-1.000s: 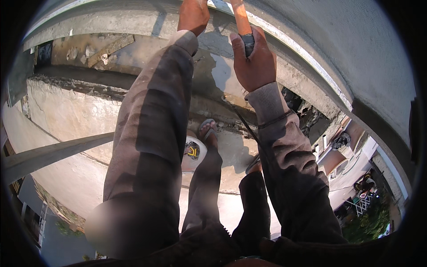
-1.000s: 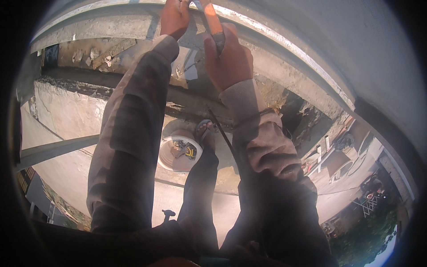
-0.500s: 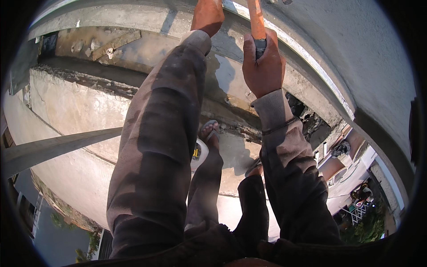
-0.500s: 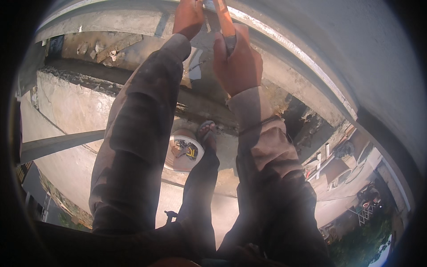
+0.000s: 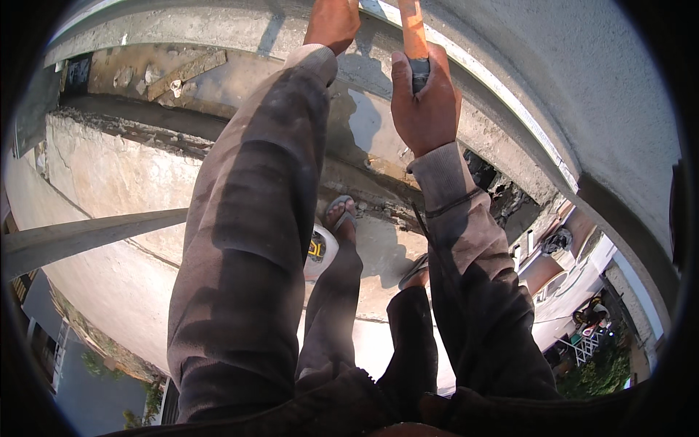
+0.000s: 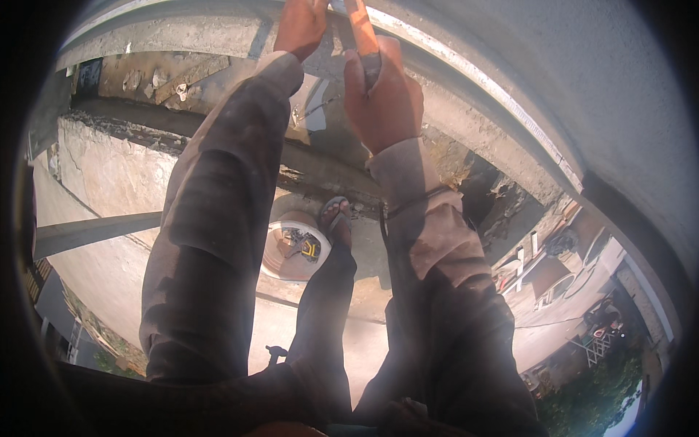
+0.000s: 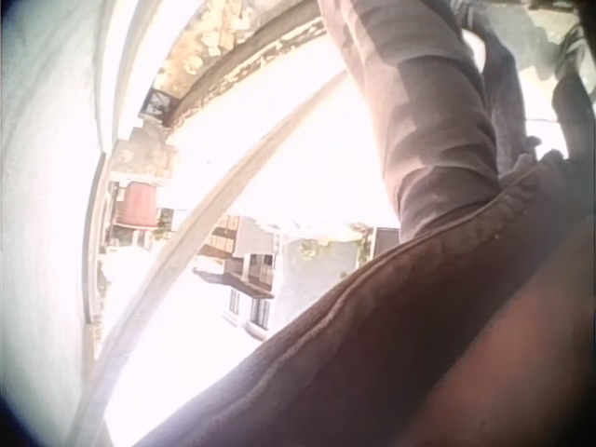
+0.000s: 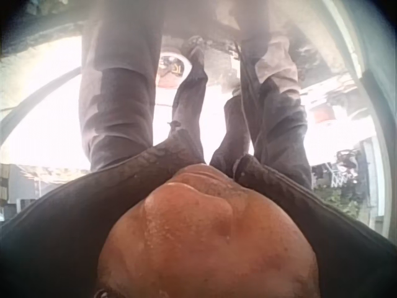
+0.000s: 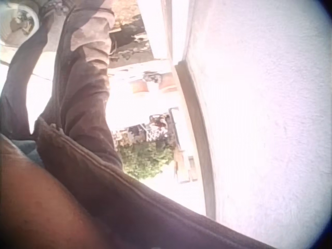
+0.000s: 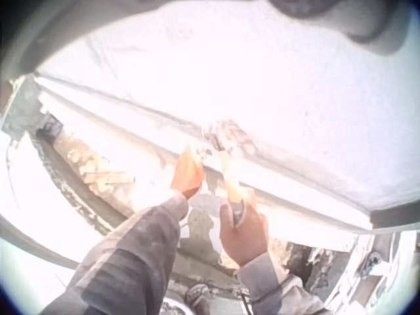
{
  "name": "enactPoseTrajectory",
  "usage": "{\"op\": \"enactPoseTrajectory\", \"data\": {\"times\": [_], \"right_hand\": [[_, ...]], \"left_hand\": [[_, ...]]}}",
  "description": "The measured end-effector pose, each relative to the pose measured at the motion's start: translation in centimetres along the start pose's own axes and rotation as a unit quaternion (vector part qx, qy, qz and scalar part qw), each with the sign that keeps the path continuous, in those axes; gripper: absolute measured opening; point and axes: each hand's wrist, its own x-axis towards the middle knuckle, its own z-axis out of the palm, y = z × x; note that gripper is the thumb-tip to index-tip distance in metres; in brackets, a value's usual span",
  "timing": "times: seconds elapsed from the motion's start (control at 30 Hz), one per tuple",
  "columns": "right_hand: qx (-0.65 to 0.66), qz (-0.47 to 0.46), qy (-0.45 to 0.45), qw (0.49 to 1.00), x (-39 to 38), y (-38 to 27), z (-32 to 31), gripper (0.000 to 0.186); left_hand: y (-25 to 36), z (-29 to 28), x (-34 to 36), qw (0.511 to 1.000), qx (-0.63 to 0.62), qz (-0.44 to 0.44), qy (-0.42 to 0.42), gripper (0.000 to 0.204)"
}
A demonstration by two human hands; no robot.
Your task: The person installs metal trim pieces along the edge of a concrete structure. They use shears to cut the trim, a hammer to drive nails, and a trowel to smooth the surface. The person also retrieves nails from a bucket and adjusts the trim pieces.
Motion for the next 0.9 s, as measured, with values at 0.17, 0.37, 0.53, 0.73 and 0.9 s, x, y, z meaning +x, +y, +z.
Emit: {"op": "enactPoseTrajectory", "data": {"times": [0.17,0.37,0.53,0.73,0.9], "right_hand": [[-0.026,0.018,-0.026,0.999,-0.3,1.3,1.3,0.034],[-0.018,0.069,-0.038,0.997,0.2,0.5,0.9,0.036],[-0.101,0.086,-0.099,0.986,0.7,1.9,1.8,0.037],[-0.006,0.028,-0.012,1.000,-0.4,1.5,1.3,0.035],[-0.087,0.061,-0.073,0.992,1.0,2.3,1.2,0.036]], "left_hand": [[-2.9,2.0,-0.7,0.998,0.060,-0.012,0.010,0.043],[-3.7,3.4,-1.4,0.995,0.096,0.000,0.000,0.053],[-3.8,3.3,-1.5,0.996,0.087,-0.003,0.018,0.051],[-3.3,3.0,-1.1,0.996,0.094,0.005,-0.014,0.049],[-2.6,3.3,-0.6,0.998,0.063,0.010,-0.010,0.049]]}}
